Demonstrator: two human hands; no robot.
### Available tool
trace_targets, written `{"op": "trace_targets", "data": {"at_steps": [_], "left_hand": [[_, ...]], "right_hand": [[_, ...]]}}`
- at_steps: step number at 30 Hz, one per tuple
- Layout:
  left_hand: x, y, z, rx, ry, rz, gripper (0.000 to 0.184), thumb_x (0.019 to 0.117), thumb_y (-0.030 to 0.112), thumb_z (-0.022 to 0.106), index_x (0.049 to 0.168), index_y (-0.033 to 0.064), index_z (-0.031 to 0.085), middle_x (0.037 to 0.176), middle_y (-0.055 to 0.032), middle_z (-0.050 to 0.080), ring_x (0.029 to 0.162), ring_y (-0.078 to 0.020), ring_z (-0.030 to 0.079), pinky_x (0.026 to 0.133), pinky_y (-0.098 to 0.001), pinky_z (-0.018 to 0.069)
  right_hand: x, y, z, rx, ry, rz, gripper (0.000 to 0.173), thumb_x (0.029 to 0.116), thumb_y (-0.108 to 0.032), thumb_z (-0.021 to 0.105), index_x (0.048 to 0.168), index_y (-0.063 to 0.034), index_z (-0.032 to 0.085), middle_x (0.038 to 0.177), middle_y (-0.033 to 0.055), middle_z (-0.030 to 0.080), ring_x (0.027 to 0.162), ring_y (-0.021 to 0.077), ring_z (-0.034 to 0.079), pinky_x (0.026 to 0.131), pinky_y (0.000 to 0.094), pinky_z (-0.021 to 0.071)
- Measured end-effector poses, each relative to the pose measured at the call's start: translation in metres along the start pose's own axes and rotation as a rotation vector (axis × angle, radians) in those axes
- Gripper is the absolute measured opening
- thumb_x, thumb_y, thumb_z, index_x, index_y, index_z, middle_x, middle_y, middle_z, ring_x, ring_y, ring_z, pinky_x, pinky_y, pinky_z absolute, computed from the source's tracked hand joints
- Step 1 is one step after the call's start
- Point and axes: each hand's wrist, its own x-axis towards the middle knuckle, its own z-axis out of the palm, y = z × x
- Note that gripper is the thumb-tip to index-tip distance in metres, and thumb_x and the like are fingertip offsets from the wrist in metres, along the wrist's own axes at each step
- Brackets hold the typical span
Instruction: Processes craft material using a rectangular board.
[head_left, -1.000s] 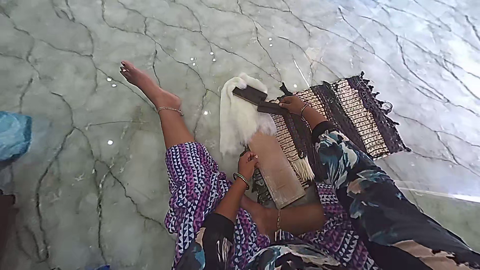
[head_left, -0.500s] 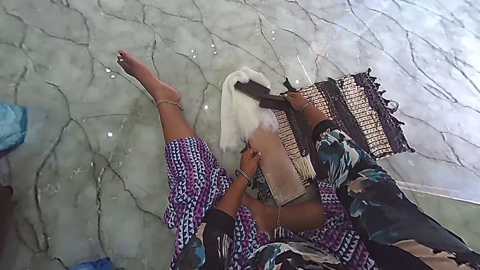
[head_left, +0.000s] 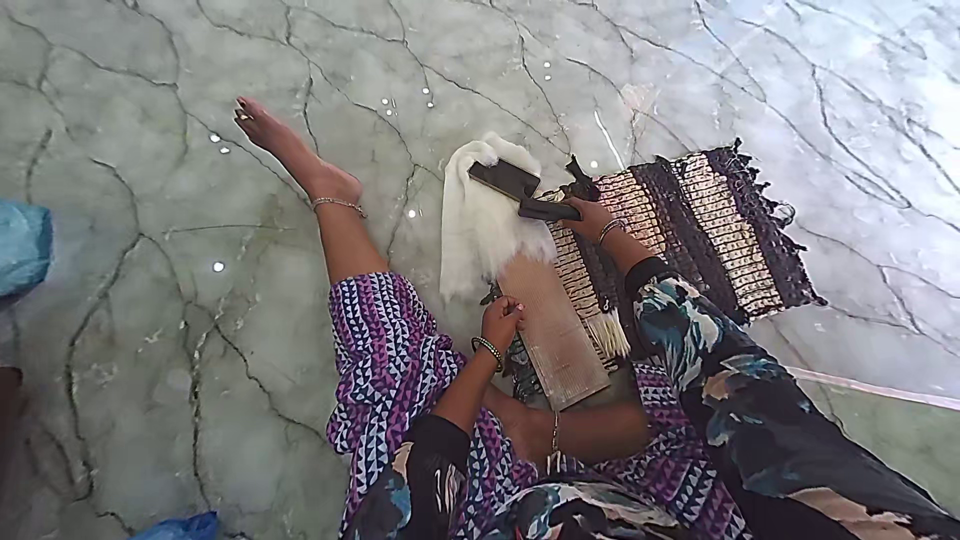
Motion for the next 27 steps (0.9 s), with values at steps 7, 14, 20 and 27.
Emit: {"op": "trace_targets", "data": {"at_steps": [7,14,20,27], "left_hand": [[-0.002,0.001,-0.003,0.02,0.003,0.007,0.019,0.1066,0.005,0.053,0.117,-0.0095,0.06,0.098,-0.0155,0.066,0.078,-0.0143,0.067,0.075,-0.0294,0.058],[0.001,-0.001,-0.003,0.077,0.002,0.024,0.02,0.1069,0.006,0.052,0.118,-0.0082,0.061,0.098,-0.0152,0.067,0.077,-0.0145,0.068,0.075,-0.0295,0.0578],[0.005,-0.008,-0.007,0.11,0.034,0.033,0.022,0.1068,0.006,0.052,0.12,-0.0096,0.06,0.101,-0.0183,0.067,0.08,-0.0184,0.069,0.078,-0.0332,0.0596],[-0.003,-0.012,-0.012,0.184,0.096,0.057,0.026,0.1078,0.007,0.05,0.124,-0.0109,0.059,0.108,-0.0241,0.067,0.087,-0.0254,0.07,0.083,-0.0388,0.0585]], "right_hand": [[-0.035,0.014,0.028,-0.181,0.339,-0.101,0.046,0.0976,-0.011,0.067,0.143,-0.0087,0.061,0.154,0.0184,0.052,0.142,0.0416,0.049,0.115,0.0647,0.0363],[-0.046,0.055,0.021,-0.365,0.289,0.008,0.055,0.1001,-0.01,0.063,0.153,-0.0166,0.051,0.161,0.022,0.04,0.149,0.0446,0.037,0.12,0.0646,0.0271],[-0.068,0.033,0.016,-0.33,0.109,0.136,0.061,0.0999,-0.023,0.066,0.156,-0.014,0.046,0.165,0.0208,0.033,0.148,0.043,0.039,0.12,0.0649,0.0255],[-0.184,-0.155,-0.061,-0.005,-0.013,-0.434,0.035,0.0997,-0.023,0.067,0.129,-0.004,0.07,0.126,0.0155,0.071,0.123,0.0323,0.064,0.113,0.0632,0.0355]]}}
